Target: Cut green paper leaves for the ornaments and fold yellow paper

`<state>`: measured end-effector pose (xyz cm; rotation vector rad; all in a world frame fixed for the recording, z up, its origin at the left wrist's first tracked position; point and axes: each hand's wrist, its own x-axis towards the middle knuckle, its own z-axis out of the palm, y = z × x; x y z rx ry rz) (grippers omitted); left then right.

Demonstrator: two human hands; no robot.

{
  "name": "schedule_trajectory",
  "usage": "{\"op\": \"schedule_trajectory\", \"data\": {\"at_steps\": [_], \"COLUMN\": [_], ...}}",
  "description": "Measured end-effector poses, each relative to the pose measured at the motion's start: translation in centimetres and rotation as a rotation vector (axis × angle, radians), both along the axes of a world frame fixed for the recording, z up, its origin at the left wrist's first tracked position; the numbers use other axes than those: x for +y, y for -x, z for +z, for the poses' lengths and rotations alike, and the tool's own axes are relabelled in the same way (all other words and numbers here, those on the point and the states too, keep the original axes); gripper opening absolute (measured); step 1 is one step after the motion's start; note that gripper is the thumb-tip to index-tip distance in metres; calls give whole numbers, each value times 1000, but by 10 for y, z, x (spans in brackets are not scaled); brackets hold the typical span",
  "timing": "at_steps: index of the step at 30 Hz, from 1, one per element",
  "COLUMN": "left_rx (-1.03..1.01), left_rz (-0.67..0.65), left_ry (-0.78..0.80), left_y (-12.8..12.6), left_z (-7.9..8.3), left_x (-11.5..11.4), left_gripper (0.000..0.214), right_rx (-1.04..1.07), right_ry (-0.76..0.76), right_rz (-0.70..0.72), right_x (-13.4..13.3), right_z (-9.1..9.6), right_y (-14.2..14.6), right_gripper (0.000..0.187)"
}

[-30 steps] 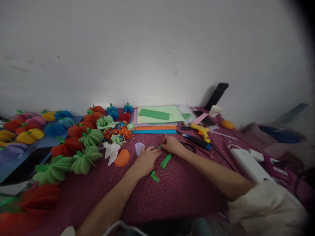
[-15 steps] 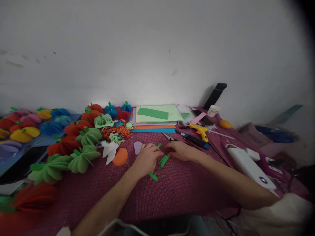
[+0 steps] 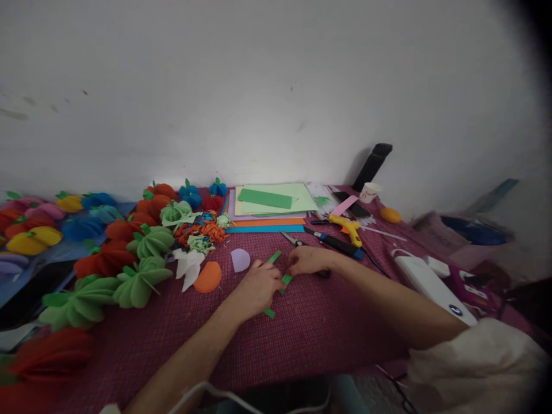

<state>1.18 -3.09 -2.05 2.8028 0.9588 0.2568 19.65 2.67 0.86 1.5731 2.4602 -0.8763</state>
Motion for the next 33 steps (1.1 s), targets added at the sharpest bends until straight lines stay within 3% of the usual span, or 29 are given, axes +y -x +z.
{"op": "schedule_trajectory", "data": {"at_steps": [9, 13, 16, 18, 20, 22, 24, 28, 33], "left_rx": [-82, -528, -845, -903, -892, -863, -828, -827, -984], "left_rz": [18, 303, 454, 423, 312, 195, 157, 258, 383], "left_ry": [23, 180, 511, 761, 937, 1016, 1038, 1081, 1101], "left_y": [1, 3, 4, 2, 0, -2, -3, -5, -9], "left_z": [2, 4, 6, 9, 14, 18, 20, 15, 9], "left_x": [-2, 1, 3, 1, -3, -8, -12, -14, -13], "left_gripper": [23, 33, 36, 42, 43, 35, 24, 14, 10], "right_rx": [109, 185, 262, 286, 300, 296, 257, 228, 295], "right_ry": [154, 159, 138, 75, -4, -62, -139, -277, -263], "right_rz": [57, 62, 100, 141, 182, 204, 190, 128, 68], "right_x": [-2, -5, -12, -18, -25, -31, -36, -41, -47], "right_z": [-1, 7, 17, 23, 28, 32, 35, 41, 42], "right_y": [0, -5, -6, -3, 2, 7, 11, 15, 18], "right_gripper": [15, 15, 15, 16, 17, 18, 18, 15, 15]}}
